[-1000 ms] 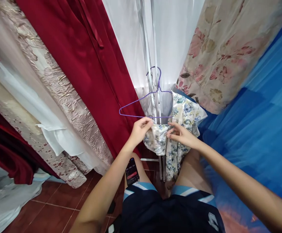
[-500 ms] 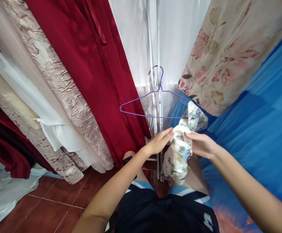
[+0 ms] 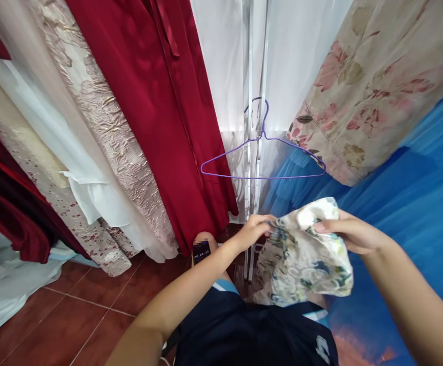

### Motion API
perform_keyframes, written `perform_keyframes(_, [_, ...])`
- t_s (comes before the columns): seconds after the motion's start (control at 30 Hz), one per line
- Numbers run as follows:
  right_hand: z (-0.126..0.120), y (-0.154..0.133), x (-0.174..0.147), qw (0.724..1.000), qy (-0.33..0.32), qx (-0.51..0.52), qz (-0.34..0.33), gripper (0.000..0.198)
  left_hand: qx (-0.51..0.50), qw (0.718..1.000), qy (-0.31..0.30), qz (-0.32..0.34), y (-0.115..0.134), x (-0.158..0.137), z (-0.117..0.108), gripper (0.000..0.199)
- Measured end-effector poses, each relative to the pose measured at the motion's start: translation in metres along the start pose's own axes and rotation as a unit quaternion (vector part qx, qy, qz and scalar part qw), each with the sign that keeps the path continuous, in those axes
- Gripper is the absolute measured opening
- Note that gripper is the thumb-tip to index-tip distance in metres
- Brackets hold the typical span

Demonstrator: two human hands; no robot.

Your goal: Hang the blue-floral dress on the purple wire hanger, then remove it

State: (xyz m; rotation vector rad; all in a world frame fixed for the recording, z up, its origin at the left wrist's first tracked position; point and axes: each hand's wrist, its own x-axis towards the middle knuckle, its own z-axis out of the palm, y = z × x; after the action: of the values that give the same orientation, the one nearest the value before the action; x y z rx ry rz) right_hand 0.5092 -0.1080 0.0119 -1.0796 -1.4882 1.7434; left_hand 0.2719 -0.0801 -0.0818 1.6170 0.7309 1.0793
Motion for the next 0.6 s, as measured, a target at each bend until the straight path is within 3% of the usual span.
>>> perform_keyframes(0.07, [-0.01, -0.001, 0.001, 0.998, 0.051, -0.008, -0.022, 0.043, -0.086, 0.992, 0.064, -0.068, 0.015, -0.019, -0.018, 0.018])
perform_keyframes(0.1, [-0.013, -0.001, 0.002, 0.997, 0.069, -0.007, -0.032, 0.042, -0.106, 0.989, 0.059, -0.088, 0.026, -0.027, -0.027, 0.021])
perform_keyframes(0.17, [-0.014, -0.001, 0.008, 0.995, 0.081, -0.004, -0.049, 0.04, -0.095, 0.988, -0.025, -0.122, 0.048, -0.042, -0.046, 0.028])
perform_keyframes(0.23, [-0.013, 0.0, 0.016, 0.995, 0.079, -0.018, -0.065, 0.039, 0.0, 0.984, -0.11, -0.142, 0.065, -0.054, -0.065, 0.036])
perform_keyframes(0.3, [-0.013, 0.0, 0.024, 0.987, 0.112, -0.056, -0.099, 0.034, 0.164, 0.969, -0.13, -0.133, 0.076, -0.061, -0.087, 0.034])
perform_keyframes(0.43, [-0.019, 0.002, 0.043, 0.944, 0.217, -0.152, -0.198, 0.029, 0.457, 0.885, -0.068, -0.048, 0.082, -0.065, -0.14, 0.036])
perform_keyframes(0.53, [-0.02, 0.0, 0.063, 0.928, 0.195, -0.209, -0.239, 0.037, 0.599, 0.8, -0.027, 0.009, 0.087, -0.054, -0.176, 0.021])
perform_keyframes(0.6, [-0.016, -0.003, 0.08, 0.918, 0.183, -0.24, -0.255, 0.05, 0.648, 0.762, 0.007, 0.0, 0.091, -0.04, -0.195, 0.026])
